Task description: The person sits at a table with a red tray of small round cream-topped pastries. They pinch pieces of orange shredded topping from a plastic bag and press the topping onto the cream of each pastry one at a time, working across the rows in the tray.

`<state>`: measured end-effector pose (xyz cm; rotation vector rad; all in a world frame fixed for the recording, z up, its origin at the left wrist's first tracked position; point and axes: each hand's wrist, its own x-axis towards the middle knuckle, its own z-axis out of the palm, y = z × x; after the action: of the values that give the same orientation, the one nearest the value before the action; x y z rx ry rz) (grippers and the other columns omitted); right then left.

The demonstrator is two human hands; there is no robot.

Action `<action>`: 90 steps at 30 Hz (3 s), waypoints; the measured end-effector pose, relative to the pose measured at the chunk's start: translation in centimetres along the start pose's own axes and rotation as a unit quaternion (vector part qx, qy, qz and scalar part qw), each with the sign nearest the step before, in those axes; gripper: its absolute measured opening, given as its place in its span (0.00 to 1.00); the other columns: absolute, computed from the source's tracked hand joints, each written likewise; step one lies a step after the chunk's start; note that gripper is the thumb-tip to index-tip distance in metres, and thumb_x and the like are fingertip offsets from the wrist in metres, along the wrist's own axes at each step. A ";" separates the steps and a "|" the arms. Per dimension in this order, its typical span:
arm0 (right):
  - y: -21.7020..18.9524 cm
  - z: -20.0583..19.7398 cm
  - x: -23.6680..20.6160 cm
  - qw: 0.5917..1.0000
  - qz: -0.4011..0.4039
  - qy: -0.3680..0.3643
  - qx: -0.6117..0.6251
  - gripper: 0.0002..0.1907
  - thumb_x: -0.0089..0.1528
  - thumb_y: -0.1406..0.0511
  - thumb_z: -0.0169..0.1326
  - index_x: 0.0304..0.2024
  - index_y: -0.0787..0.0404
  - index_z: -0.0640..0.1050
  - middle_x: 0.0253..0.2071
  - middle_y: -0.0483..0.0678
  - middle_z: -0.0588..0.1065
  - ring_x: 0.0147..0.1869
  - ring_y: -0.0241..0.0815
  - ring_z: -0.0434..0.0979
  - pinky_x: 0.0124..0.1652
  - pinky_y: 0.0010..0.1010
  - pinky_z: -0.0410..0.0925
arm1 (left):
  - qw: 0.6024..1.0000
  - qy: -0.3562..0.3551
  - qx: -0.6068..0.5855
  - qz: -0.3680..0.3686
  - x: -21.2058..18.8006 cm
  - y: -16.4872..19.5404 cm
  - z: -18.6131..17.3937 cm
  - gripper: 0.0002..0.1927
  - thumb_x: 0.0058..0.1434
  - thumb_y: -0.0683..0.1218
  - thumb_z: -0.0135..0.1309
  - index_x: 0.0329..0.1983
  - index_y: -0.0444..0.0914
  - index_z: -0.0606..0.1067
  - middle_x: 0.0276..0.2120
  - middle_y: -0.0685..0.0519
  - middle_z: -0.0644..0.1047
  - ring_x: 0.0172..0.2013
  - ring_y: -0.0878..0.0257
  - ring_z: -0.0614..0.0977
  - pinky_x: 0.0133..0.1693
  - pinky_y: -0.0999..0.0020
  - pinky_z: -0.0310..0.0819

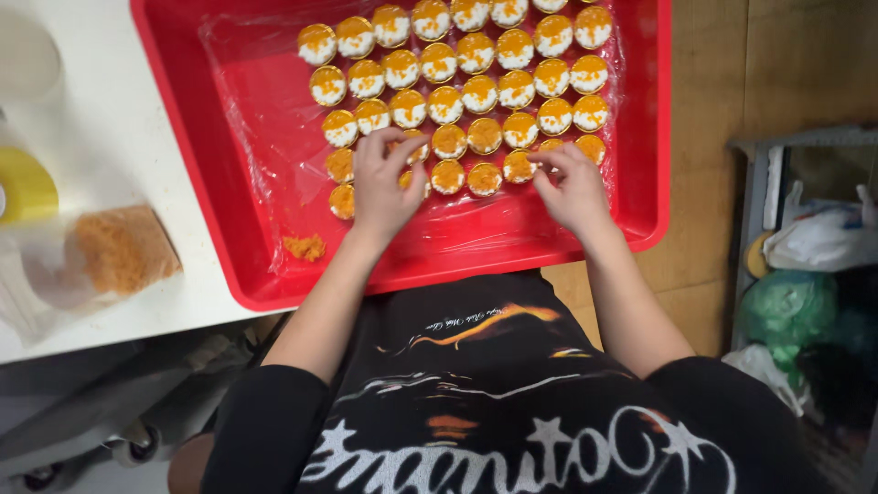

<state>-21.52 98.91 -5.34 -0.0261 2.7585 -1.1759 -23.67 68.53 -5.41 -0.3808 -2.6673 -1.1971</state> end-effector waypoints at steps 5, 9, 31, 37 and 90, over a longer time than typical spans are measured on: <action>0.1 2.0 -2.3 0.999 0.020 -0.037 0.031 0.07 0.64 0.65 0.61 0.39 0.64 0.81 0.34 0.48 0.75 0.32 0.38 0.74 0.34 0.29 0.68 | 0.993 0.112 -0.031 -0.038 -5.7 -2.8 -5.2 0.12 0.63 0.37 0.59 0.49 0.38 0.79 0.46 0.48 0.72 0.50 0.52 0.76 0.53 0.59 0.73; -2.8 4.8 -4.0 0.997 -0.023 -0.065 0.044 0.11 0.67 0.62 0.62 0.36 0.65 0.81 0.33 0.49 0.75 0.34 0.38 0.72 0.36 0.29 0.67 | 0.970 0.172 -0.058 -0.161 -10.1 -6.9 -10.5 0.04 0.65 0.38 0.59 0.41 0.35 0.76 0.42 0.49 0.75 0.43 0.58 0.79 0.45 0.65 0.74; -30.3 35.0 -3.1 0.890 -0.354 -0.139 -0.251 0.10 0.60 0.64 0.49 0.38 0.60 0.79 0.26 0.54 0.77 0.28 0.55 0.78 0.27 0.51 0.70 | 0.940 0.057 -0.249 -0.225 -18.2 -15.4 -22.1 0.10 0.65 0.47 0.56 0.41 0.33 0.77 0.35 0.46 0.82 0.38 0.59 0.84 0.42 0.64 0.79; -32.2 31.8 -3.8 0.960 -0.173 -0.203 -0.085 0.12 0.52 0.61 0.64 0.30 0.64 0.81 0.27 0.57 0.80 0.30 0.51 0.81 0.33 0.43 0.74 | 0.968 0.010 -0.191 -0.164 -17.3 -14.6 -24.7 0.11 0.62 0.47 0.60 0.41 0.35 0.79 0.37 0.46 0.80 0.36 0.58 0.83 0.40 0.63 0.79; -34.2 27.5 -3.5 0.794 0.207 -0.211 0.532 0.07 0.65 0.64 0.53 0.37 0.63 0.76 0.30 0.48 0.76 0.34 0.39 0.75 0.34 0.29 0.68 | 0.623 -0.159 -0.673 -0.366 -15.7 -17.6 -25.7 0.03 0.65 0.38 0.58 0.40 0.34 0.76 0.32 0.52 0.79 0.34 0.63 0.82 0.41 0.69 0.80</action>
<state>-15.59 55.70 0.87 0.3607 1.3218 -2.0381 -12.47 35.53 -5.36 0.4807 -1.4011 -3.4856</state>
